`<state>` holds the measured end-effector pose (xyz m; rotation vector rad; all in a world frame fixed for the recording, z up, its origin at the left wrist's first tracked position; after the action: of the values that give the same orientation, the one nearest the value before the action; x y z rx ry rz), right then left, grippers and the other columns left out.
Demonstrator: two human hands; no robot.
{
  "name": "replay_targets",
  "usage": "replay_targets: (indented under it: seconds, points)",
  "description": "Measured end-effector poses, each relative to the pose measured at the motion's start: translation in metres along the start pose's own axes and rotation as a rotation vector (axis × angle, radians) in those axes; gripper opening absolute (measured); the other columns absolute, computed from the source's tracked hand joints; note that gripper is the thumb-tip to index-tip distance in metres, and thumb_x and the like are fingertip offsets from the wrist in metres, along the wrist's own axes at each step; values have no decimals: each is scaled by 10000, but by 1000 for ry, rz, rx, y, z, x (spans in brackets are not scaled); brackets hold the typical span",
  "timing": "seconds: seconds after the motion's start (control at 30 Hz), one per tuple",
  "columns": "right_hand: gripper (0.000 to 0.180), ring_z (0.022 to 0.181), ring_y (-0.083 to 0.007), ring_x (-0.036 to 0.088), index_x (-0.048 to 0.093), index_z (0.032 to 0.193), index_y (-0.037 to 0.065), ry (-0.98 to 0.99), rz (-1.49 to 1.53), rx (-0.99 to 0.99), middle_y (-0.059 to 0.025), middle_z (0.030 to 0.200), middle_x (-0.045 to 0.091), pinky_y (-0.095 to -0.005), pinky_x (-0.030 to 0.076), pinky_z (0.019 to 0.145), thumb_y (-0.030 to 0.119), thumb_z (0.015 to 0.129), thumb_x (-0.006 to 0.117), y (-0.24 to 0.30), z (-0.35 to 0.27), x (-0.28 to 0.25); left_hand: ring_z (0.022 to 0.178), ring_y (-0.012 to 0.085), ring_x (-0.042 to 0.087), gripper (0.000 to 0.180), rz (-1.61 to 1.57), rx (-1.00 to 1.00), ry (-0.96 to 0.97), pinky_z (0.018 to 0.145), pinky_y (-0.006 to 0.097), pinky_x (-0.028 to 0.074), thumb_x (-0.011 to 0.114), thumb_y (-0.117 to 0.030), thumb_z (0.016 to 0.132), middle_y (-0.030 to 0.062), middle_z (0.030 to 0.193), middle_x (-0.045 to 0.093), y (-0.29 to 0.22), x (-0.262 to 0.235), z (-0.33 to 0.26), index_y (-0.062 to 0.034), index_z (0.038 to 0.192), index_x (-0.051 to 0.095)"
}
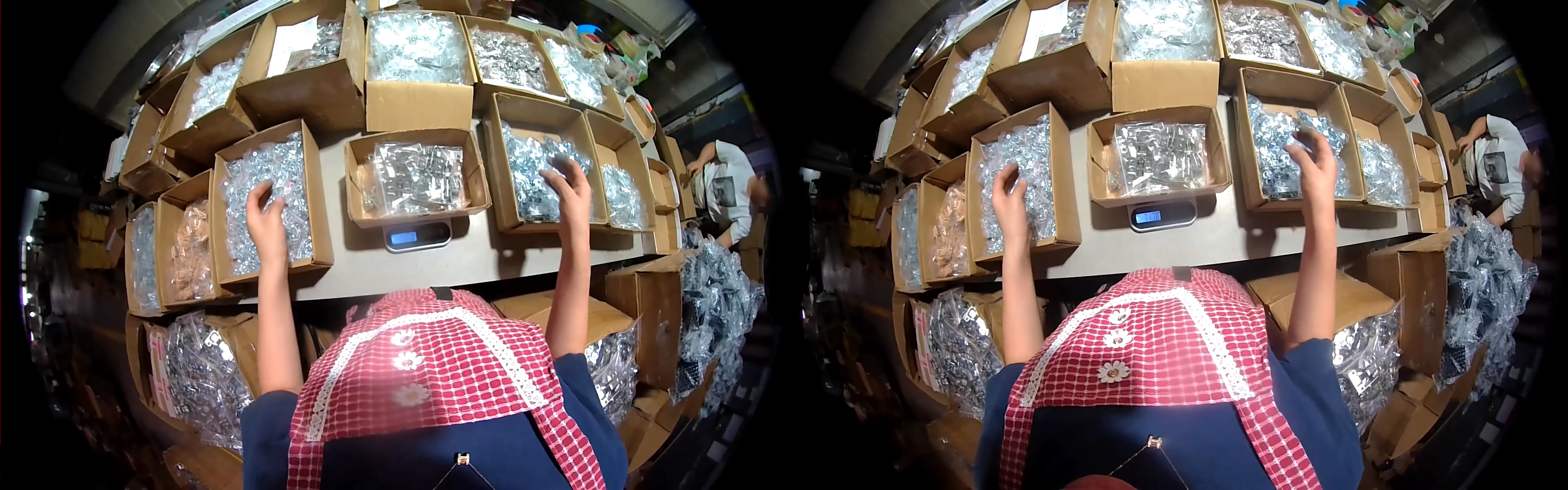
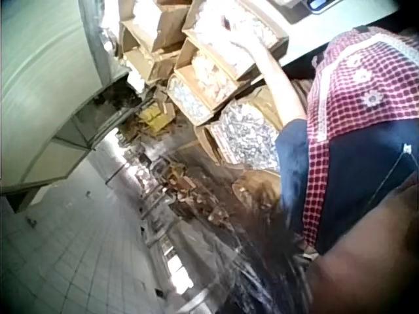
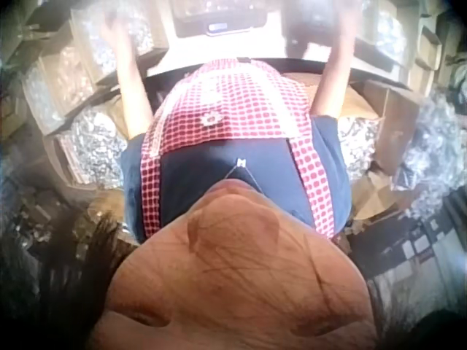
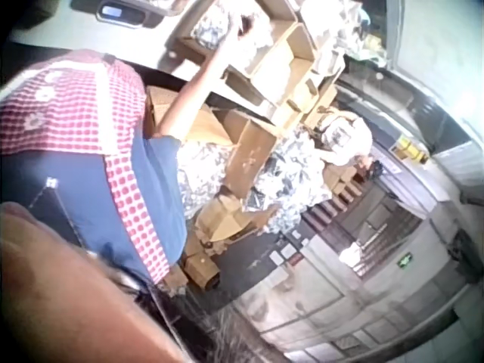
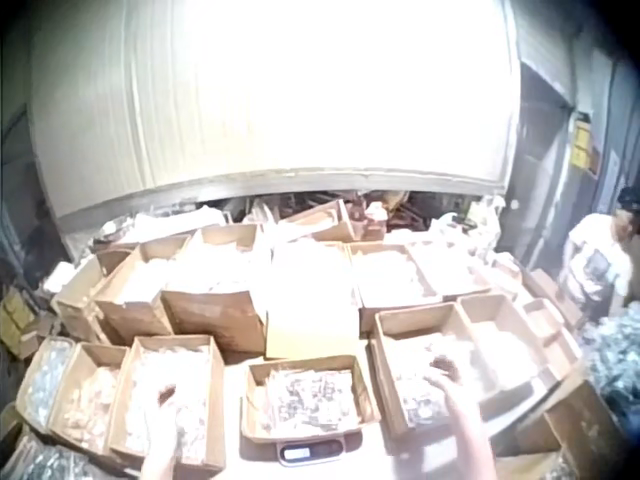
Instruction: The person picks small metal components from several boxes and large barrels, places them into a small box on a digital scale, and handles plastic bags containing the same parts.
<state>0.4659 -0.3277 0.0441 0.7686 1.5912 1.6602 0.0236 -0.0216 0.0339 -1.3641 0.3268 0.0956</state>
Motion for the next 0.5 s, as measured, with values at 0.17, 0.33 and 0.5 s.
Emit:
replay_targets:
  seconds: [0.17, 0.33, 0.5]
  points:
    - [342, 936, -173, 640, 554, 1178, -38, -88, 126, 156, -104, 1099, 623, -280, 492, 845, 35, 848, 608, -13, -25, -35, 1088, 260, 554, 271, 421, -5, 28, 936, 355, 431, 565, -13, 840, 113, 1133, 592, 35, -16, -32, -46, 1104, 612]
    - [312, 922, -190, 659, 555, 1158, -58, -118, 135, 168, -120, 1072, 624, -278, 516, 834, 35, 862, 582, -15, -26, -42, 1055, 275, 558, 204, 414, 176, -11, 919, 358, 436, 567, 12, 823, 101, 1072, 615, 16, -4, -32, -39, 1007, 638]
    - [314, 940, -199, 658, 557, 1166, -50, -30, 103, 153, -129, 1123, 615, -292, 522, 846, 42, 867, 578, 6, -17, -17, 1046, 274, 566, 175, 456, 246, 15, 928, 360, 437, 569, 7, 826, 101, 1068, 624, 3, 1, -35, -33, 978, 647]
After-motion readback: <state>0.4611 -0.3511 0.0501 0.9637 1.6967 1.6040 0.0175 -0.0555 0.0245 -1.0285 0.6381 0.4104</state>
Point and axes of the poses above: each hand's wrist, its own z-axis towards the middle knuckle, its own x-axis out of the palm, y = z × x, the point moved 7 cm from there along z, towards the middle knuckle
